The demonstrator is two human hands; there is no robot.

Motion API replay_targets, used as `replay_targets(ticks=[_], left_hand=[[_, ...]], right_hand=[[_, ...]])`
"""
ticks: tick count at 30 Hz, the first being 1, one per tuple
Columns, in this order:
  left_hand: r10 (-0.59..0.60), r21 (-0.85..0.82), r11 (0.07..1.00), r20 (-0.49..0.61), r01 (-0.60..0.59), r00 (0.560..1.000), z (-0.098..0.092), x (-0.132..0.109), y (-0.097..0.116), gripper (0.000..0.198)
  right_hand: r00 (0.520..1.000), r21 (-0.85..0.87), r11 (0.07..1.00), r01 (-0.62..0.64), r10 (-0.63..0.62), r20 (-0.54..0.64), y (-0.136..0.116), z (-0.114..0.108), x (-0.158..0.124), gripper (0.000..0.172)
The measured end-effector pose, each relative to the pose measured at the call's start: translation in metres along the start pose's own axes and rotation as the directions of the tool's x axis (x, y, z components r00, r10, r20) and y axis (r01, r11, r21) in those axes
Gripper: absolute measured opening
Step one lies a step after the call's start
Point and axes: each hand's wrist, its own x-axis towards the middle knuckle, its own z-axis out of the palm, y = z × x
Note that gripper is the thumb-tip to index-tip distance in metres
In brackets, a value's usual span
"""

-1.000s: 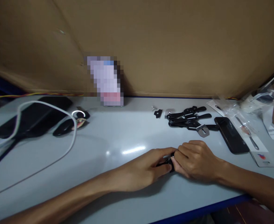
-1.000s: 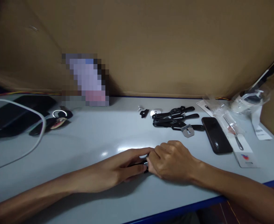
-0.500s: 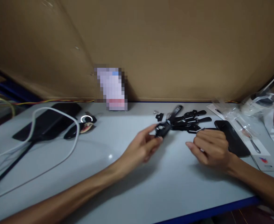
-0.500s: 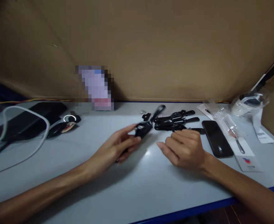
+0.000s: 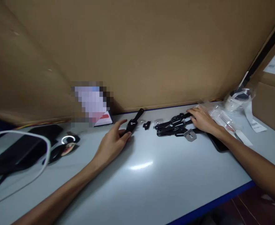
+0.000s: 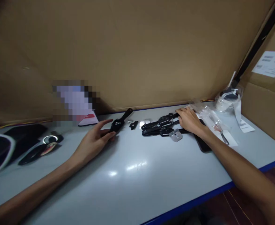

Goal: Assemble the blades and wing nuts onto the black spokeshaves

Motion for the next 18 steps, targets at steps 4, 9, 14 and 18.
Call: replay_targets(ticks=[4, 9, 14, 18], left_hand=[[0.085, 0.193, 0.977, 0.027, -0.088, 0.996, 0.0001, -0.0009, 0.0020, 0.051], [0.152, 0.291, 0.944, 0.036, -0.156, 0.988, 0.0003, -0.0005, 0.0028, 0.051], [0.149, 0.307, 0.939, 0.035, -0.152, 0.988, 0.0012, 0.0046, -0.0034, 0.058], [0.218, 0.401, 0.894, 0.005, -0.202, 0.976, 0.0018, 0.0017, -0.0026, 0.047]], right_hand=[[0.997, 0.044, 0.998, 0.033, -0.036, 0.074, 0.0013, 0.0046, 0.0021, 0.033], [0.990, 0.112, 0.994, 0.019, -0.034, 0.136, 0.0042, 0.0007, 0.0056, 0.020], [0.983, 0.186, 0.982, 0.006, -0.040, 0.181, 0.0070, -0.0030, 0.0060, 0.013], [0.985, 0.248, 0.969, -0.016, -0.027, 0.169, 0.0044, -0.0032, 0.0044, 0.006]])
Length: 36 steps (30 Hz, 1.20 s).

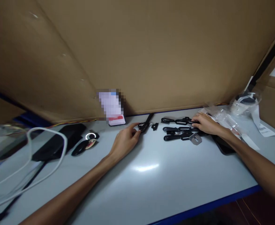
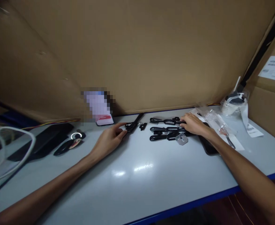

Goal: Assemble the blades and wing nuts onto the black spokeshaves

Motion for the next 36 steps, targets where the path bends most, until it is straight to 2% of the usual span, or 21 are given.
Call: replay_targets(ticks=[5, 8, 10, 13, 16, 17, 18, 19, 20, 22, 24, 27, 30, 32, 34, 36], left_hand=[[0.153, 0.055, 0.988, -0.141, -0.147, 0.978, -0.001, -0.005, 0.009, 0.040], [0.265, 0.001, 0.963, -0.216, -0.271, 0.940, -0.002, -0.014, 0.022, 0.040], [0.339, -0.059, 0.930, -0.241, -0.362, 0.909, -0.001, -0.026, 0.034, 0.033], [0.438, -0.149, 0.868, -0.214, -0.473, 0.873, 0.003, -0.049, 0.053, 0.024], [0.489, -0.198, 0.828, -0.200, -0.524, 0.849, 0.003, -0.064, 0.062, 0.020], [0.516, -0.164, 0.807, -0.271, -0.567, 0.813, 0.001, -0.066, 0.062, 0.019], [0.556, -0.101, 0.779, -0.343, -0.618, 0.757, -0.001, -0.066, 0.062, 0.020], [0.563, -0.075, 0.775, -0.367, -0.627, 0.741, -0.003, -0.065, 0.061, 0.021], [0.553, -0.078, 0.787, -0.352, -0.612, 0.755, -0.004, -0.063, 0.060, 0.023], [0.449, -0.190, 0.860, -0.160, -0.473, 0.879, -0.006, -0.059, 0.059, 0.026], [0.387, -0.260, 0.892, 0.018, -0.369, 0.922, -0.004, -0.058, 0.061, 0.022], [0.353, -0.351, 0.895, 0.176, -0.276, 0.919, -0.001, -0.062, 0.068, 0.028], [0.290, -0.475, 0.870, 0.270, -0.135, 0.918, 0.003, -0.068, 0.074, 0.038], [0.226, -0.563, 0.826, 0.326, -0.003, 0.918, 0.006, -0.070, 0.074, 0.042], [0.158, -0.645, 0.751, 0.383, 0.141, 0.910, 0.008, -0.069, 0.073, 0.049], [0.101, -0.707, 0.657, 0.426, 0.261, 0.899, 0.009, -0.067, 0.072, 0.053]], right_hand=[[0.991, 0.145, 0.985, -0.090, 0.103, -0.087, -0.004, -0.002, 0.001, 0.012], [0.979, 0.281, 0.952, -0.124, 0.163, -0.121, -0.014, -0.005, 0.002, 0.017], [0.980, 0.388, 0.913, -0.123, 0.174, -0.098, -0.029, -0.003, -0.001, 0.025], [0.992, 0.533, 0.840, -0.099, 0.125, -0.012, -0.062, 0.004, -0.011, 0.029], [0.998, 0.599, 0.798, -0.065, 0.045, 0.049, -0.093, 0.010, -0.024, 0.028], [0.998, 0.603, 0.796, -0.047, 0.019, 0.053, -0.100, 0.010, -0.028, 0.026], [0.998, 0.602, 0.798, -0.026, -0.012, 0.060, -0.105, 0.009, -0.031, 0.024], [0.997, 0.599, 0.801, -0.007, -0.043, 0.070, -0.108, 0.006, -0.033, 0.022], [0.993, 0.596, 0.803, 0.009, -0.076, 0.087, -0.109, 0.001, -0.034, 0.020], [0.981, 0.600, 0.799, 0.031, -0.139, 0.135, -0.106, -0.009, -0.034, 0.017], [0.967, 0.618, 0.785, 0.035, -0.184, 0.179, -0.102, -0.019, -0.034, 0.019], [0.951, 0.665, 0.747, -0.002, -0.204, 0.233, -0.099, -0.027, -0.034, 0.025], [0.943, 0.707, 0.706, -0.046, -0.203, 0.264, -0.100, -0.026, -0.033, 0.027], [0.976, 0.692, 0.721, -0.029, -0.129, 0.175, -0.096, -0.024, -0.028, 0.035], [1.000, 0.602, 0.799, -0.006, 0.015, -0.009, -0.086, -0.023, -0.022, 0.049], [0.983, 0.474, 0.879, -0.049, 0.127, -0.134, -0.070, -0.027, -0.016, 0.051]])
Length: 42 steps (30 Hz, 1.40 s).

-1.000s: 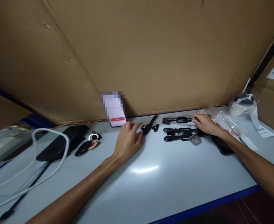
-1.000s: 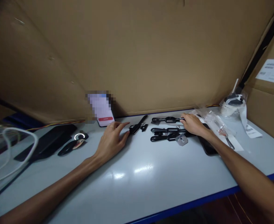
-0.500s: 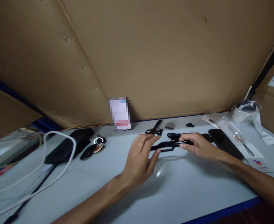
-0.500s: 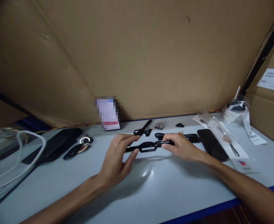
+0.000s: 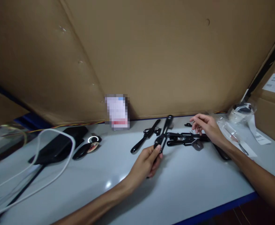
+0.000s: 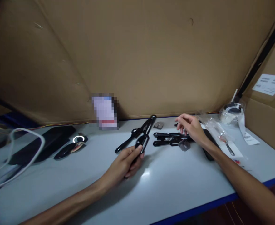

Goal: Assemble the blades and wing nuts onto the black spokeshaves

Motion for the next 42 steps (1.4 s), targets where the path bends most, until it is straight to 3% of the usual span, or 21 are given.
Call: replay_targets(ticks=[3, 8, 13, 20, 23, 26, 28, 30, 33, 35, 38, 40, 42], left_hand=[[-0.064, -0.153, 0.986, -0.012, 0.061, 0.998, -0.003, 0.002, 0.002, 0.054], [-0.130, -0.265, 0.956, -0.016, 0.121, 0.991, -0.003, 0.000, 0.003, 0.058], [-0.102, -0.281, 0.954, 0.005, 0.099, 0.995, 0.002, -0.002, 0.000, 0.050], [-0.113, -0.284, 0.952, 0.019, 0.114, 0.993, 0.000, -0.005, 0.002, 0.043], [-0.105, -0.288, 0.952, 0.027, 0.108, 0.994, 0.001, -0.006, 0.002, 0.042], [-0.089, -0.265, 0.960, 0.015, 0.090, 0.996, 0.003, -0.008, 0.000, 0.045], [-0.077, -0.236, 0.968, 0.017, 0.079, 0.997, 0.004, -0.009, 0.000, 0.048], [-0.072, -0.219, 0.973, 0.025, 0.076, 0.997, 0.004, -0.009, 0.001, 0.051], [-0.081, -0.218, 0.972, 0.020, 0.083, 0.997, 0.004, -0.009, 0.004, 0.054], [-0.092, -0.225, 0.970, 0.015, 0.093, 0.996, 0.003, -0.009, 0.005, 0.054], [-0.104, -0.238, 0.965, 0.027, 0.108, 0.994, 0.002, -0.009, 0.006, 0.053], [-0.107, -0.245, 0.963, 0.038, 0.113, 0.994, 0.002, -0.009, 0.007, 0.051], [-0.102, -0.252, 0.961, 0.047, 0.110, 0.994, 0.001, -0.009, 0.007, 0.050]], right_hand=[[0.997, -0.255, 0.964, -0.075, 0.071, -0.025, 0.013, -0.020, 0.004, 0.044], [0.959, -0.539, 0.835, -0.110, 0.231, 0.163, 0.006, -0.028, -0.011, 0.043], [0.926, -0.611, 0.790, -0.052, 0.266, 0.266, 0.000, -0.007, -0.019, 0.039], [0.917, -0.582, 0.813, -0.020, 0.246, 0.313, 0.010, 0.005, -0.019, 0.029], [0.909, -0.532, 0.847, 0.007, 0.216, 0.357, 0.004, 0.006, -0.021, 0.025], [0.891, -0.468, 0.882, 0.050, 0.172, 0.421, -0.004, 0.008, -0.024, 0.005], [0.893, -0.401, 0.912, 0.092, 0.103, 0.439, -0.009, 0.011, -0.025, 0.025], [0.905, -0.291, 0.950, 0.113, 0.023, 0.425, -0.012, 0.015, -0.026, 0.034], [0.902, -0.005, 1.000, -0.030, 0.029, 0.430, -0.017, 0.024, -0.028, 0.041], [0.866, 0.227, 0.940, -0.253, 0.116, 0.487, -0.021, 0.031, -0.030, 0.038], [0.780, 0.470, 0.695, -0.544, 0.213, 0.589, -0.023, 0.041, -0.033, 0.029], [0.752, 0.523, 0.597, -0.608, 0.222, 0.621, -0.021, 0.046, -0.035, 0.032], [0.769, 0.528, 0.617, -0.583, 0.210, 0.604, -0.019, 0.051, -0.037, 0.032]])
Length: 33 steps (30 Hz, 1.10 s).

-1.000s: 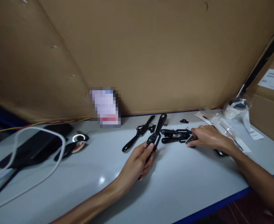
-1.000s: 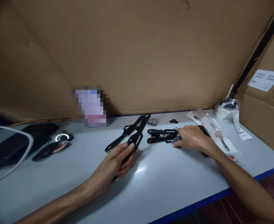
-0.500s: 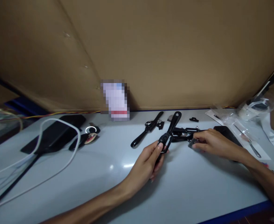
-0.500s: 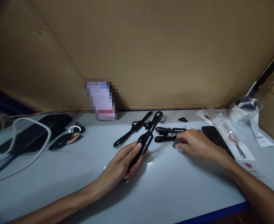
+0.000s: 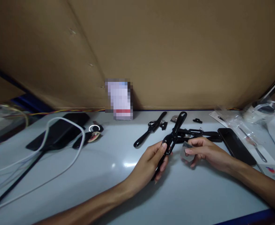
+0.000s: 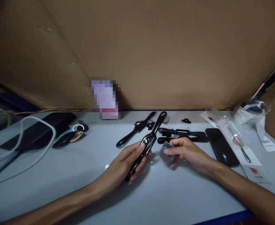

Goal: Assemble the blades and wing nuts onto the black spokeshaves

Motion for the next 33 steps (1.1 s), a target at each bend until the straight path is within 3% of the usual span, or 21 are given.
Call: replay_targets(ticks=[4, 9, 19, 26, 30, 33], left_hand=[[0.029, 0.023, 0.999, 0.013, -0.029, 1.000, -0.001, 0.001, 0.000, 0.053], [-0.004, 0.018, 1.000, 0.046, 0.004, 0.999, -0.001, 0.001, 0.001, 0.053], [-0.059, 0.032, 0.998, 0.030, 0.058, 0.998, -0.001, 0.001, 0.000, 0.058], [-0.069, 0.027, 0.997, 0.010, 0.069, 0.998, -0.001, 0.001, 0.002, 0.057], [-0.073, 0.041, 0.997, 0.020, 0.072, 0.997, 0.000, 0.000, 0.003, 0.060], [-0.068, 0.042, 0.997, 0.025, 0.067, 0.997, 0.000, 0.000, 0.003, 0.061]], right_hand=[[0.999, -0.036, 0.999, 0.041, -0.041, -0.002, 0.007, 0.007, 0.001, 0.038], [0.988, -0.111, 0.987, 0.113, -0.123, -0.088, 0.009, 0.018, -0.002, 0.047], [0.999, 0.069, 0.997, 0.024, -0.021, -0.041, 0.009, 0.018, -0.003, 0.029], [0.987, -0.094, 0.990, 0.104, -0.115, -0.116, 0.007, 0.019, -0.005, 0.030], [0.999, -0.088, 0.996, 0.030, -0.032, -0.023, 0.008, 0.020, -0.005, 0.039], [0.998, -0.210, 0.978, 0.013, -0.026, -0.060, 0.009, 0.019, -0.006, 0.037]])
